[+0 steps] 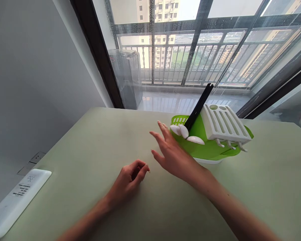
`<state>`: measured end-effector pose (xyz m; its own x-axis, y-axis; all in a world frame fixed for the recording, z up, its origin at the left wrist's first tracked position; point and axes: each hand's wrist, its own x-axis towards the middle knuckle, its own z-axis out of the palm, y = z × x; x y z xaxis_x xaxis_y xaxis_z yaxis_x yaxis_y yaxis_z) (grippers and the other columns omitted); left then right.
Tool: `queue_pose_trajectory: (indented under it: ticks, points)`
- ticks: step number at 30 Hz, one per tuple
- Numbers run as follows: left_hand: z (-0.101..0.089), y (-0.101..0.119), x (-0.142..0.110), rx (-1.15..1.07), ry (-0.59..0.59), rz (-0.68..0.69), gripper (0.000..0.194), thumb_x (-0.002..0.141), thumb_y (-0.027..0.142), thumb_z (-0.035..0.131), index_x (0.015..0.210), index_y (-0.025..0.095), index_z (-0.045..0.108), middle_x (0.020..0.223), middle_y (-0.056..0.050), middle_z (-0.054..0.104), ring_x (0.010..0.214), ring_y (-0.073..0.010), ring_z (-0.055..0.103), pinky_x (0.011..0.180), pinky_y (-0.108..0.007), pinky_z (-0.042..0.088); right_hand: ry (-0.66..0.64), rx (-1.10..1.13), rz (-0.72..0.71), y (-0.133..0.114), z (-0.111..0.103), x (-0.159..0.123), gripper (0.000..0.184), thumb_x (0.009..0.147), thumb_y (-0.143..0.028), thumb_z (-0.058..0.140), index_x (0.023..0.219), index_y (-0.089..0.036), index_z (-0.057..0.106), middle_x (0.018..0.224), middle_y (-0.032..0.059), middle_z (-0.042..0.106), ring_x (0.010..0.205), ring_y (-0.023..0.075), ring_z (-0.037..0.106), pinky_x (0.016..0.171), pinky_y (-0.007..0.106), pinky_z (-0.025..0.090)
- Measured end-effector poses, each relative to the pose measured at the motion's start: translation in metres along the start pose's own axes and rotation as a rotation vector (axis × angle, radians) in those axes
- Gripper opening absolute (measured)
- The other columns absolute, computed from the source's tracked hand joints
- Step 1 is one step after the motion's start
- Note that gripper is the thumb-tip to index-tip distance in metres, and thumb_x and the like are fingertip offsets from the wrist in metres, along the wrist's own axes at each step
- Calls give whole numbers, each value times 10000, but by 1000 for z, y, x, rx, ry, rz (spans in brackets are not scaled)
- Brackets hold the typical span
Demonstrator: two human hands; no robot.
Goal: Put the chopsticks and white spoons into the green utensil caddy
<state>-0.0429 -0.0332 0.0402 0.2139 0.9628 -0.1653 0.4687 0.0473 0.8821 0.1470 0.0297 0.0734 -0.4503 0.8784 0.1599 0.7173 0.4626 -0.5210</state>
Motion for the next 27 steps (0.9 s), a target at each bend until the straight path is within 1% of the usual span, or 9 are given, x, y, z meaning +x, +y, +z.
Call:
queue_pose_trajectory:
  ticks: [2,4,7,11,14,18,22,25,27]
  points:
    - [0,1,0,-1,0,-7,383,974,532,483,855,188,600,608,63,389,545,-99,335,491,-228,275,-7,6,99,3,-2,2,564,949,-202,533,1497,-152,408,1685,210,69,1530,335,226,1155,506,391]
    - [0,1,0,-7,0,-8,375,975,526,485,854,188,596,605,64,390,544,-98,337,489,-225,278,-5,-9,161,5,-7,4,569,953,-224,529,1503,-145,405,1683,217,70,1508,344,289,1134,489,416]
    - [-1,1,0,-9,-7,-7,367,975,521,489,858,189,594,604,64,389,545,-96,333,487,-224,273,18,-64,224,12,-14,6,580,953,-256,532,1507,-138,406,1674,234,108,1474,361,358,1100,489,442]
    - [-3,-1,0,-7,-23,-15,376,977,535,479,861,194,587,611,65,375,546,-99,322,486,-225,269,55,-163,299,29,-24,6,587,960,-334,530,1504,-140,422,1643,273,196,1389,382,479,1045,500,476]
    - [-3,-2,-1,-5,-28,-24,381,982,545,468,869,198,579,608,72,337,541,-99,296,486,-226,258,97,-225,327,46,-32,4,602,956,-397,532,1493,-137,448,1621,273,263,1361,387,510,1047,506,466]
    - [-4,-3,-1,2,-26,-17,381,988,540,462,869,198,581,610,72,334,541,-98,291,494,-229,254,125,-278,340,67,-42,1,592,955,-464,509,1444,-129,509,1554,253,401,1372,365,495,1034,489,465]
    - [-5,-4,-1,7,-26,-7,370,990,527,464,865,199,581,610,72,330,542,-99,287,498,-232,250,64,-314,340,85,-55,0,560,955,-500,478,1365,-131,574,1399,201,581,1309,327,543,1015,448,465]
    - [-5,-5,-1,10,-22,-2,359,992,512,462,869,198,586,610,70,329,544,-100,284,498,-233,246,-12,-331,427,94,-66,0,572,950,-538,461,1331,-137,604,1226,172,688,1199,319,613,944,427,490]
    - [-5,-6,-1,8,-25,4,353,995,501,462,869,196,587,611,69,332,547,-99,285,501,-233,246,-34,-340,496,99,-70,0,586,949,-558,447,1334,-148,611,1149,164,720,1158,328,635,886,424,500]
